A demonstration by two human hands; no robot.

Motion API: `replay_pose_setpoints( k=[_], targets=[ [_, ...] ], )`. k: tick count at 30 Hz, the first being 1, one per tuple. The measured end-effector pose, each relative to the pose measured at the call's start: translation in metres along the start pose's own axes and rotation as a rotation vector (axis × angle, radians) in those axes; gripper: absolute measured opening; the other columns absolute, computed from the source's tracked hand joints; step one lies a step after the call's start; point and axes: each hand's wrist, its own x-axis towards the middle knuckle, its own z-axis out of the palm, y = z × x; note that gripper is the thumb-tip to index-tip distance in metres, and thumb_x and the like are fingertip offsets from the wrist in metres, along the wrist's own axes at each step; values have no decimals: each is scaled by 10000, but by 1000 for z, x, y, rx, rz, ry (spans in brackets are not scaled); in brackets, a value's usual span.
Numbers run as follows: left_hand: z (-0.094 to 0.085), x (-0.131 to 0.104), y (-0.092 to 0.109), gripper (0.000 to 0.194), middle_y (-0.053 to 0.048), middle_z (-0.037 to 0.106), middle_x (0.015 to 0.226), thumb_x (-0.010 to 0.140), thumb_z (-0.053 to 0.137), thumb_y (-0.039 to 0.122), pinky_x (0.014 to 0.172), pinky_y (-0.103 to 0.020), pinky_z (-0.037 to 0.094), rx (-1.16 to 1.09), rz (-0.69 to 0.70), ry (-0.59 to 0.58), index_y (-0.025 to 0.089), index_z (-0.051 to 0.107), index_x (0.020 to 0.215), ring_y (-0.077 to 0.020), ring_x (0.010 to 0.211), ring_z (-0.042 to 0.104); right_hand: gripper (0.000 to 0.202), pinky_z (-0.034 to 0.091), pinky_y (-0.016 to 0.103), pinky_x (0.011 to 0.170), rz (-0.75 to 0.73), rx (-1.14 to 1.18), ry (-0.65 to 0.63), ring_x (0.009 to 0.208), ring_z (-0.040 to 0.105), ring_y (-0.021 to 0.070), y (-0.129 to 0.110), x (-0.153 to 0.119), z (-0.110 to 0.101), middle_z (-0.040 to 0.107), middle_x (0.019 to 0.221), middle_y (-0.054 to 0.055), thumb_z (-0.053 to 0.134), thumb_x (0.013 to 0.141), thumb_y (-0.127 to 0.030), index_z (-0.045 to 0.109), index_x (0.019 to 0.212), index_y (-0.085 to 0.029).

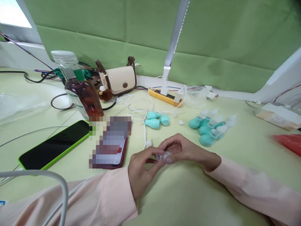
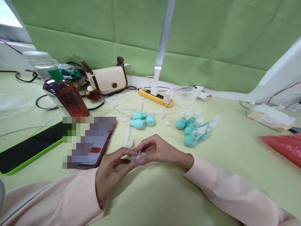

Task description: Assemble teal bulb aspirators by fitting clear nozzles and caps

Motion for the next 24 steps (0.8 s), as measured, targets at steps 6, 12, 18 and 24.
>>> replay_pose_setpoints(
  k=[6, 12, 18, 24],
  targets=[
    [0, -2, 2, 97, -10, 654, 768, 716, 587, 147, 617, -172, 511, 68, 85, 13, 161, 611, 809, -112, 706, 608, 277, 454, 201, 619, 80, 148, 65, 651, 572, 91, 4, 3, 2, 628, 717, 0, 708, 516, -124, 640, 784, -142],
    [0, -2, 2, 149, -15, 652, 812, 711, 589, 158, 643, -205, 525, 50, 61, 7, 175, 595, 859, -129, 742, 608, 314, 448, 187, 584, 66, 117, 57, 628, 558, 81, 2, 2, 3, 610, 699, -19, 726, 460, -91, 609, 746, -142],
    [1, 0, 5, 149, -29, 647, 776, 701, 604, 198, 642, -241, 528, 55, 49, -1, 167, 603, 847, -135, 684, 610, 370, 475, 238, 639, 47, 59, -24, 717, 583, 117, -1, -2, -2, 621, 804, 28, 698, 561, -146, 600, 918, -147],
    [1, 0, 4, 125, -48, 649, 749, 703, 583, 144, 617, -230, 518, 106, 87, 0, 136, 608, 825, -130, 667, 603, 385, 469, 202, 490, 31, 93, -58, 526, 548, 72, 4, 1, -1, 610, 695, 6, 693, 576, -167, 590, 945, -130]
  ],
)
